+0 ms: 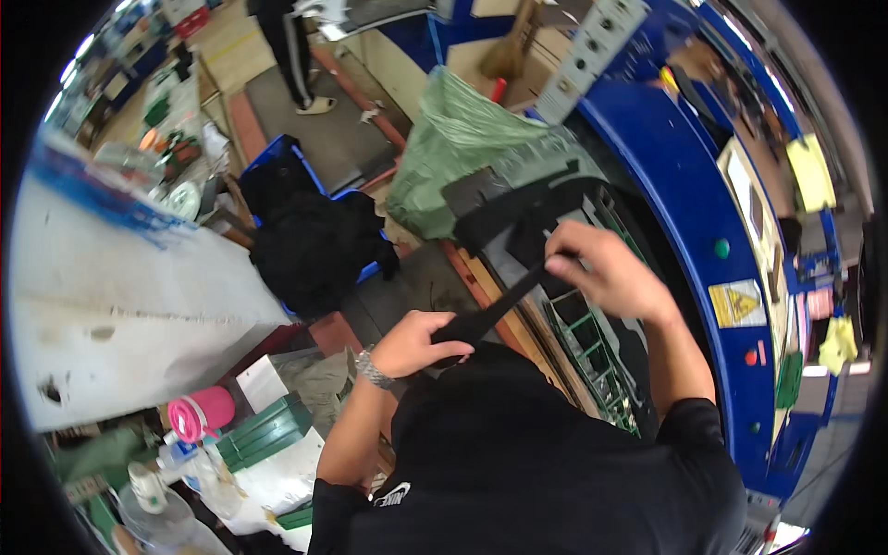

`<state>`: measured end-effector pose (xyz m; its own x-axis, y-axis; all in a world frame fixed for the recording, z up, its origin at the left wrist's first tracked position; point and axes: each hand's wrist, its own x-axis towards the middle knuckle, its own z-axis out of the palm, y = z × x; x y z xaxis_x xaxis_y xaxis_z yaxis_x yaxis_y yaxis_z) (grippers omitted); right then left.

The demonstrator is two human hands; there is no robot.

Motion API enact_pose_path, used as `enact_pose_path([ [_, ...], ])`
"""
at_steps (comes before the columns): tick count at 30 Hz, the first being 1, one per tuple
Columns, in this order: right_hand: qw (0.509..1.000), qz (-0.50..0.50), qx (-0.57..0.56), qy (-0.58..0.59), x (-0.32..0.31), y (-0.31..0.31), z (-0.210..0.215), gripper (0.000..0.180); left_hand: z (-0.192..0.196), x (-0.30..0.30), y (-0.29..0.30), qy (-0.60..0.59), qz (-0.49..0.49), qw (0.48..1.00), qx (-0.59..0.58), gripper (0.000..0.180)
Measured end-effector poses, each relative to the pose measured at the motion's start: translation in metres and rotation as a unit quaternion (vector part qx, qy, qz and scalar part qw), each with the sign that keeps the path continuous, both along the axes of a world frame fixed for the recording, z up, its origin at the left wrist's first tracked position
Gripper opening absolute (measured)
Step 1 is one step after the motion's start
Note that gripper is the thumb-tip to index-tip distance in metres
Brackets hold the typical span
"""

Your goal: The person assembles black carpet pieces on a blue machine using green plastic templates. They place a large black carpet piece, align it with a template, and then handle additional black strips and green templates, moving them between the machine and a nearby table.

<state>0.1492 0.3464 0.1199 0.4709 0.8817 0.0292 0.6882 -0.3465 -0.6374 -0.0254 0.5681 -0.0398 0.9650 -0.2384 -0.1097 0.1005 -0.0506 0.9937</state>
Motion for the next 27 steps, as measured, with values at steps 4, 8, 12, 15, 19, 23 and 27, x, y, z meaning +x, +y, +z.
enact_pose_path([
  [4,0.979,-0.191,-0.013,0.075,0.069,-0.060,-0.022,0.008,-0.035,0.023,0.002,0.104,-0.037,0.993,-0.042,0.029],
  [8,0.962,-0.269,-0.019,0.042,0.158,-0.108,-0.083,0.012,-0.056,0.050,0.016,0.205,-0.021,0.974,-0.090,0.027],
  [12,0.938,-0.335,0.006,0.091,0.247,-0.116,-0.160,0.017,-0.057,0.086,0.042,0.244,0.073,0.965,-0.069,0.019],
  [15,0.942,-0.332,0.003,0.057,0.290,-0.099,-0.194,0.020,-0.061,0.110,0.060,0.236,0.134,0.962,-0.017,0.017],
  [19,0.947,-0.315,-0.017,0.055,0.330,-0.082,-0.236,0.023,-0.092,0.117,0.063,0.236,0.245,0.936,-0.091,0.018],
  [23,0.953,-0.298,-0.052,0.024,0.345,-0.070,-0.254,0.024,-0.129,0.103,0.064,0.279,0.263,0.923,-0.023,0.020],
  [27,0.956,-0.286,-0.057,-0.024,0.343,-0.061,-0.261,0.026,-0.186,0.088,0.046,0.302,0.340,0.890,-0.020,0.025],
])
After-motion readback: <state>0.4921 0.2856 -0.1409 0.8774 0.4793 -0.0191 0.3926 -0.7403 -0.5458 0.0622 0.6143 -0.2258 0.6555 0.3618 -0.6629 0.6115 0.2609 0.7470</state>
